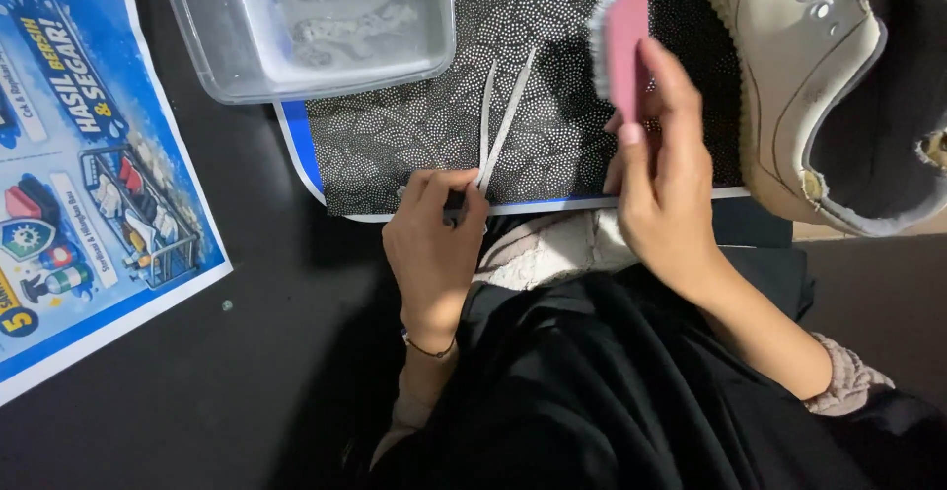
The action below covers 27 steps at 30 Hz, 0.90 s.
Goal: The person cleans white shoelaces using a pink brush and a liquid solution from a container. They repeatedly dip the brush into the solution and scrub the laces, which are held in the left hand, while a white sneaker sits nearby on a patterned mat.
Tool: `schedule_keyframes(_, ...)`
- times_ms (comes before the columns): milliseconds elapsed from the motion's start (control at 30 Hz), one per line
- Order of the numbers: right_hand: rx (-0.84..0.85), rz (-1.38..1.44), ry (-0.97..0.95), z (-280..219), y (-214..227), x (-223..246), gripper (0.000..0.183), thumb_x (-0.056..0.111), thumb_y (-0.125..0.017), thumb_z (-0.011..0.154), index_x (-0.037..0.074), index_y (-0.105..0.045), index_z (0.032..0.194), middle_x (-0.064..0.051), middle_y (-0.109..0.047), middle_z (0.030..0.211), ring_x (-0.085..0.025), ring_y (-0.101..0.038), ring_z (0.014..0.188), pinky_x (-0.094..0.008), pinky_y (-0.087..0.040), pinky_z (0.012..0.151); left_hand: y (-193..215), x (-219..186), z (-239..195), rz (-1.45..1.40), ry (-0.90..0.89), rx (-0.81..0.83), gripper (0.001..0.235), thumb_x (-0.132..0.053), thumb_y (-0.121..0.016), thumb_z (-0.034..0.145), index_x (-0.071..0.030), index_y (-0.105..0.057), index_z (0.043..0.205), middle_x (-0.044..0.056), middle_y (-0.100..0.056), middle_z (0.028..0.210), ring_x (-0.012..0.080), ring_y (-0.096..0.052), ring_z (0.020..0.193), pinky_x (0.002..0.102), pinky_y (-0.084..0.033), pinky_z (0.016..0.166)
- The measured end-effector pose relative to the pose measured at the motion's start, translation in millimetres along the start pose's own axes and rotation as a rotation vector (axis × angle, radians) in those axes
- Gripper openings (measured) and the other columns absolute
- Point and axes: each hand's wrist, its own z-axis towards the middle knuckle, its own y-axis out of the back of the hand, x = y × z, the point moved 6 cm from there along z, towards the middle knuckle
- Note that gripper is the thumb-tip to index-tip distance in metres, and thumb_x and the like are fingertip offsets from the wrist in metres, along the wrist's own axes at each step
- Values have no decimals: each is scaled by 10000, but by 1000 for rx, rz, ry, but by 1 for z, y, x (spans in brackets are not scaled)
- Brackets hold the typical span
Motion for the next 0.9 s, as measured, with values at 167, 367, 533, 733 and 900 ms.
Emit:
schedule_keyframes(167,80,-21,-37,6,-9,15,554,-92,-386,1000,-4,-356,1546,-217,-443,1584,-331,-455,1452,-405,-334,1220,-9,5,0,19,-10,-50,269,-119,-711,933,-192,-691,1191,-42,-624,1006,134,-625,749,307,-481,572)
schedule_keyframes(367,88,-34,-24,11,-12,20,442,90,-475,1092,15,-413,1523,-179,-513,1479,-232,-523,1044,-331,-425,890,-18,5,11,7,31,-130,125,-240,-735,959,-193,-747,1074,-31,-640,961,172,-677,829,342,-520,678)
schedule_keyframes(533,72,-157,145,37,-19,60,508,-13,-494,1042,-12,-356,1531,-255,-479,1546,-386,-526,1444,-447,-441,1201,-14,4,19,-74,91,-89,68,-165,-716,946,-209,-746,988,-47,-643,916,133,-674,783,314,-479,641)
schedule_keyframes(733,235,-901,433,86,-78,95,334,188,-550,996,166,-531,1329,-17,-581,966,-291,-604,607,-433,-445,387,-17,9,15,-159,-7,-51,69,-179,-683,962,-116,-683,990,26,-679,1005,279,-707,836,408,-504,677)
schedule_keyframes(900,3,-1228,652,103,-113,97,145,116,-624,836,191,-595,714,-37,-502,891,-217,-518,649,-311,-416,519,-17,16,16,-225,25,-19,108,-88,-583,929,-47,-514,856,116,-565,832,389,-567,713,448,-379,600)
